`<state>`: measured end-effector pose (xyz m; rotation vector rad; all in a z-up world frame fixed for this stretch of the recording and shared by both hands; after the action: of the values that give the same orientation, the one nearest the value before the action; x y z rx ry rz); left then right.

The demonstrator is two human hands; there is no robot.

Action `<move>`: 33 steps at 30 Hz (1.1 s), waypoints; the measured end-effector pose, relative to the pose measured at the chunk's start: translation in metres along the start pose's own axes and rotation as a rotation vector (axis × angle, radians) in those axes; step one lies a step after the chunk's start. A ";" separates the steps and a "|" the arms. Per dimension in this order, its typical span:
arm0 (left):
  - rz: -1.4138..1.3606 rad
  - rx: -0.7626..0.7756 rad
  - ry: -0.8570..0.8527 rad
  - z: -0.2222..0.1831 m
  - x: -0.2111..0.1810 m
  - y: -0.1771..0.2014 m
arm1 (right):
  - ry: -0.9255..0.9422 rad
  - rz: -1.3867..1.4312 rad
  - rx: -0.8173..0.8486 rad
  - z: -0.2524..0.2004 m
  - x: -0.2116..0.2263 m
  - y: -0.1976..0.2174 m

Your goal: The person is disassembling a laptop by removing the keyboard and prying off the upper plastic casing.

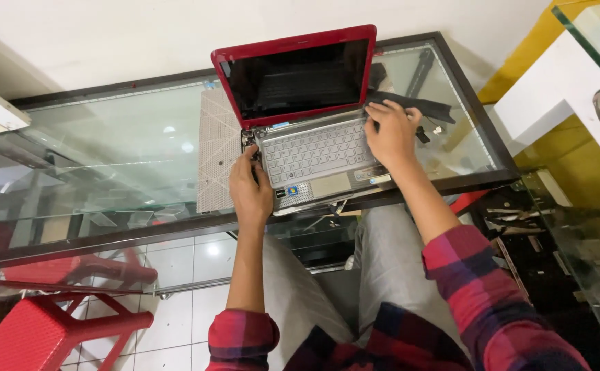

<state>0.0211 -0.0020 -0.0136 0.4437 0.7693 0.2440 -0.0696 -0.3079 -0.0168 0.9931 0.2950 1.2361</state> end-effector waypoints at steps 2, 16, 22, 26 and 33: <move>-0.020 0.001 0.042 -0.001 0.001 0.000 | 0.035 -0.028 -0.015 0.002 0.015 -0.008; -0.155 0.054 0.188 0.002 -0.009 0.012 | 0.357 0.168 0.212 -0.002 0.179 -0.032; -0.196 0.066 0.206 0.003 -0.008 0.012 | 0.488 0.171 0.317 -0.001 0.183 -0.035; -0.269 0.032 0.198 0.001 -0.007 0.013 | 0.593 0.168 0.316 -0.014 0.178 -0.020; -0.319 0.049 0.184 0.004 -0.006 0.014 | 0.672 0.185 0.259 -0.025 0.173 -0.018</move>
<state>0.0189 0.0072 -0.0007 0.3410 1.0147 -0.0336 -0.0138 -0.1431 0.0083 0.8045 0.9208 1.7135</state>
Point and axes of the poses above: each hand's wrist, its own z-axis towards the middle knuckle, its own y-axis out of the back of the hand, x = y × z, the point moved 1 cm from there along z, towards the middle knuckle, and after that the axes turned 1 degree about -y, right-handed, at the moved point
